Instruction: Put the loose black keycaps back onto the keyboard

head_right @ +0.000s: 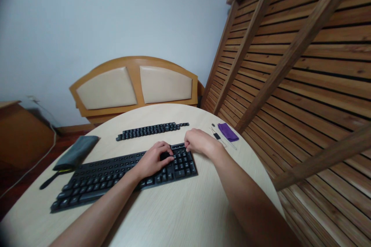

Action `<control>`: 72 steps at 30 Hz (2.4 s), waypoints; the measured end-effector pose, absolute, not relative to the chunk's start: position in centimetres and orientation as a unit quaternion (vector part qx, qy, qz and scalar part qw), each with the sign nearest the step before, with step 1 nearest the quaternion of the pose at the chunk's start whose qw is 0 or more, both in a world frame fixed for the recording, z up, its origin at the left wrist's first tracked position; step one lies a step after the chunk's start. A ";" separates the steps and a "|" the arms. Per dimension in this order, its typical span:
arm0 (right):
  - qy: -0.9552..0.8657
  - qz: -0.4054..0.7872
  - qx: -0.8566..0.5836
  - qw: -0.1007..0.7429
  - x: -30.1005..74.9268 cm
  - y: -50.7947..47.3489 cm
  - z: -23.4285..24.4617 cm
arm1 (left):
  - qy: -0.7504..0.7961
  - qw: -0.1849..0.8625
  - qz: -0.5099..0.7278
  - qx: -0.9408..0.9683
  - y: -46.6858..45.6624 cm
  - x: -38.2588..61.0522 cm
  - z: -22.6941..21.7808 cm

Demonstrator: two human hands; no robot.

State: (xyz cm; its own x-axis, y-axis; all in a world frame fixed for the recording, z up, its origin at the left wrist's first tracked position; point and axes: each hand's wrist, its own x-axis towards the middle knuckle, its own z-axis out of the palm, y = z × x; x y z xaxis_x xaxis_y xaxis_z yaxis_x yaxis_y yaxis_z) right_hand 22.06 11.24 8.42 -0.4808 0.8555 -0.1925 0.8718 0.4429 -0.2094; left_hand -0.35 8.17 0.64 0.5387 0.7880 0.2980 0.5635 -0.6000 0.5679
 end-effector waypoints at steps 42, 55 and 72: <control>0.778 -0.047 0.614 -0.129 24.7 17.3 0.7 | 0.393 0.208 0.275 0.852 8.1 -0.4 0.7; 0.839 -0.312 0.423 -0.143 21.5 12.3 8.1 | 0.427 0.246 0.325 0.807 8.1 -0.3 0.5; 0.805 -0.318 0.424 -0.268 22.8 11.0 3.4 | 0.427 0.205 0.314 0.823 8.0 -0.3 0.4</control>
